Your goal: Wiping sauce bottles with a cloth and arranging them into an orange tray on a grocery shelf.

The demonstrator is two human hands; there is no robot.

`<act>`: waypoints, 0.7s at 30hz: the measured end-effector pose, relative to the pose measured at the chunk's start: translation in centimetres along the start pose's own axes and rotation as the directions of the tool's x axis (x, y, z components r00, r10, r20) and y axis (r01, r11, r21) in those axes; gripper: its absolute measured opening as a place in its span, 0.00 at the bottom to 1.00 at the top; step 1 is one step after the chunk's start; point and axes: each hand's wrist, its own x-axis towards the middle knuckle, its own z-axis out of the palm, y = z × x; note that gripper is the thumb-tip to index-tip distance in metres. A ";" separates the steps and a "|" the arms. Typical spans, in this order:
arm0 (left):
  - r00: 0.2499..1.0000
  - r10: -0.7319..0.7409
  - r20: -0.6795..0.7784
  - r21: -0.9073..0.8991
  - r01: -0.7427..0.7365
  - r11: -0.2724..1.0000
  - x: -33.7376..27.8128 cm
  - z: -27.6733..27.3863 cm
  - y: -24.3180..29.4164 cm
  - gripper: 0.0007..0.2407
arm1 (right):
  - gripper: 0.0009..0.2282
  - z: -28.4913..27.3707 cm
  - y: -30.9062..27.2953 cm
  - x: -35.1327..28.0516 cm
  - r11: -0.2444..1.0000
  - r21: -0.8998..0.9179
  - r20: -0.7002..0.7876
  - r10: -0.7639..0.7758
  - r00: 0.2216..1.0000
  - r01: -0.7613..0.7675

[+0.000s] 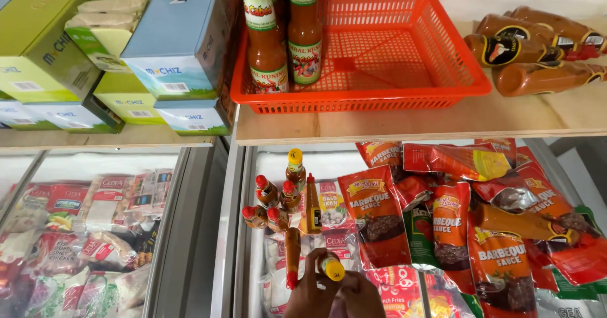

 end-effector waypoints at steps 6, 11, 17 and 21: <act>0.959 -0.067 0.277 0.205 0.009 0.979 -2.3 -4.4 2.2 0.32 | 0.22 -0.1 -5.2 -3.3 0.668 0.737 0.013 0.137 0.990 -0.102; 0.940 -0.103 0.325 0.302 -0.001 0.953 -1.7 -6.4 6.8 0.27 | 0.28 2.3 -3.9 -2.3 0.898 0.436 -0.137 0.002 0.991 0.059; 0.935 -0.121 0.334 0.696 -0.158 0.701 0.0 -7.6 8.0 0.27 | 0.32 3.7 -8.0 -5.6 0.943 0.192 -0.192 -0.234 0.953 0.270; 0.944 0.128 0.305 0.739 -0.319 0.593 0.7 -7.7 7.7 0.24 | 0.30 5.9 -13.1 -7.5 0.983 -0.101 -0.285 -0.177 0.942 0.154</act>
